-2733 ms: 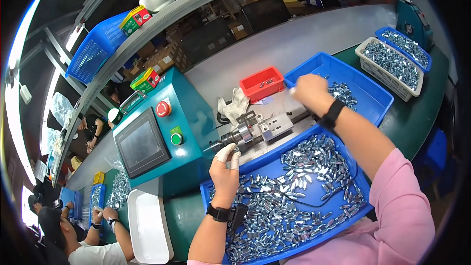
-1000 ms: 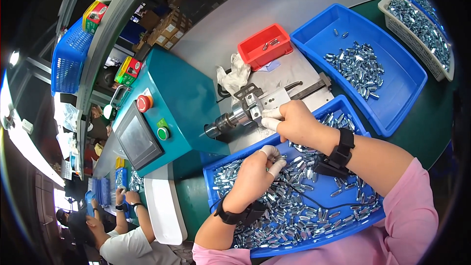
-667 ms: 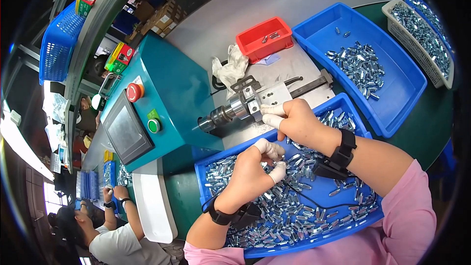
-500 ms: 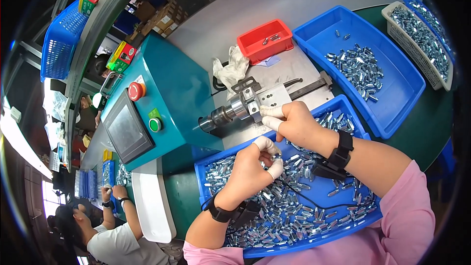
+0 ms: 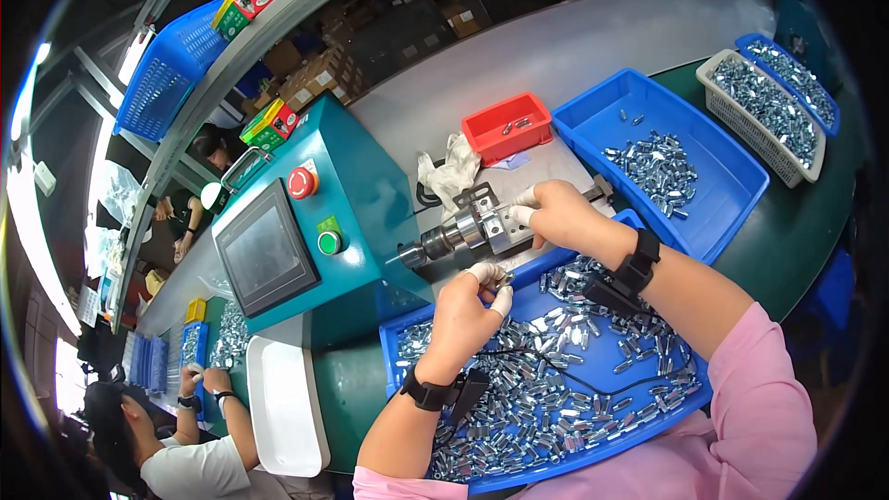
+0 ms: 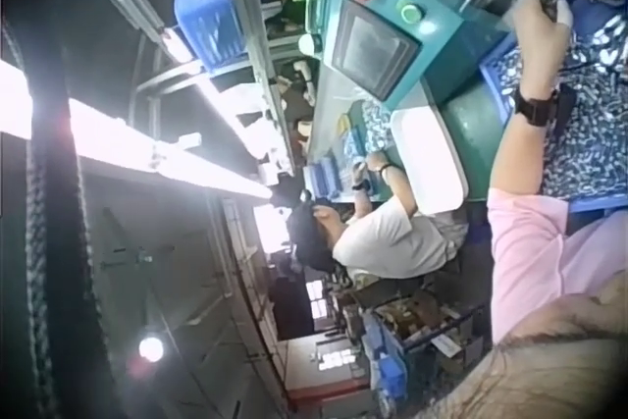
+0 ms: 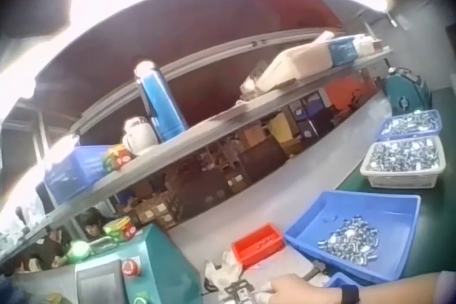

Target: The person picks up a metal component from a blue tray, places it into the machine's fixture, and presses a green button. After the machine finishes, the person removes the component and places it into a different blue tray, repeating the process.

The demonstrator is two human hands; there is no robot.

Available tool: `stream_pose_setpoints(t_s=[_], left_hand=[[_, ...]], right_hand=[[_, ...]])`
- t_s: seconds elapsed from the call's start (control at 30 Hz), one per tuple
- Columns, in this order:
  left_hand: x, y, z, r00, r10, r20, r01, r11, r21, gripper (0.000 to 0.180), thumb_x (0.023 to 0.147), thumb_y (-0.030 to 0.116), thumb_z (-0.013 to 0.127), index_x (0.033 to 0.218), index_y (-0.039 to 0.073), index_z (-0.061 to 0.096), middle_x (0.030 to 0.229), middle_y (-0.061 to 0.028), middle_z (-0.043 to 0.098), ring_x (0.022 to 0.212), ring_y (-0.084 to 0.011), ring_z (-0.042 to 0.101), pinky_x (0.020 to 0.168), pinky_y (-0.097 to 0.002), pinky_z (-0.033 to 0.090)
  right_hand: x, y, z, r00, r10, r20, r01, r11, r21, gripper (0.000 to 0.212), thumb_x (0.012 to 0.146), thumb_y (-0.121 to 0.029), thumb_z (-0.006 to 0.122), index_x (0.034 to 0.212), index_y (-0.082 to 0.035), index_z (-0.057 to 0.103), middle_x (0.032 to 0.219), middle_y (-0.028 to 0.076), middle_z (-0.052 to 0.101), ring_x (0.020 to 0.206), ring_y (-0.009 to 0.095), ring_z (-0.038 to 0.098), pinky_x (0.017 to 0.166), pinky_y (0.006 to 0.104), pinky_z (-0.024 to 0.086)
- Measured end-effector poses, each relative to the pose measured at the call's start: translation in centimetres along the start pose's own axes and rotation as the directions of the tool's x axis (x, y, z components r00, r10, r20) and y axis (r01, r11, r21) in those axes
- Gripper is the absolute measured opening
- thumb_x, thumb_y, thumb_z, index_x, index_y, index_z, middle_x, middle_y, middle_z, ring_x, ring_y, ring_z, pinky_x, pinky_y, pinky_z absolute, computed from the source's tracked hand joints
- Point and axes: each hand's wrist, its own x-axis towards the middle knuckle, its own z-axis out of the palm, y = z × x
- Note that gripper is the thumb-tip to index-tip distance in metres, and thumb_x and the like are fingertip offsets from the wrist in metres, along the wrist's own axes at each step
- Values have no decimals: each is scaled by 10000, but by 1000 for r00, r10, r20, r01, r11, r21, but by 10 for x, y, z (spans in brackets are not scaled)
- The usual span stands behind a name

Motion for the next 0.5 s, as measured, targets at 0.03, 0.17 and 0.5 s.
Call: stream_pose_setpoints(t_s=[0.03,0.17,0.5], left_hand=[[0,0,-2,1000,0,15,-1,999,34,149,748,73,682,872,0,646,725,-76,633,628,-138,575,606,-265,474],[3,-4,-2,1000,6,19,-7,998,64,148,745,67,682,870,-5,649,727,-71,642,632,-123,583,612,-257,479],[-3,-6,3,999,46,-5,-45,994,100,160,744,79,683,877,-6,657,718,-77,644,633,-142,594,629,-268,486]], right_hand=[[3,-7,0,998,41,42,-37,994,-101,310,863,-266,596,927,24,687,698,124,654,559,199,643,528,321,500],[2,-33,11,979,-170,-113,39,700,-713,279,781,-300,629,820,-31,696,815,147,683,739,280,677,653,398,525],[21,-22,-37,935,-92,-344,-208,644,-736,215,709,-232,615,831,-88,716,865,152,687,830,303,675,691,394,536]])
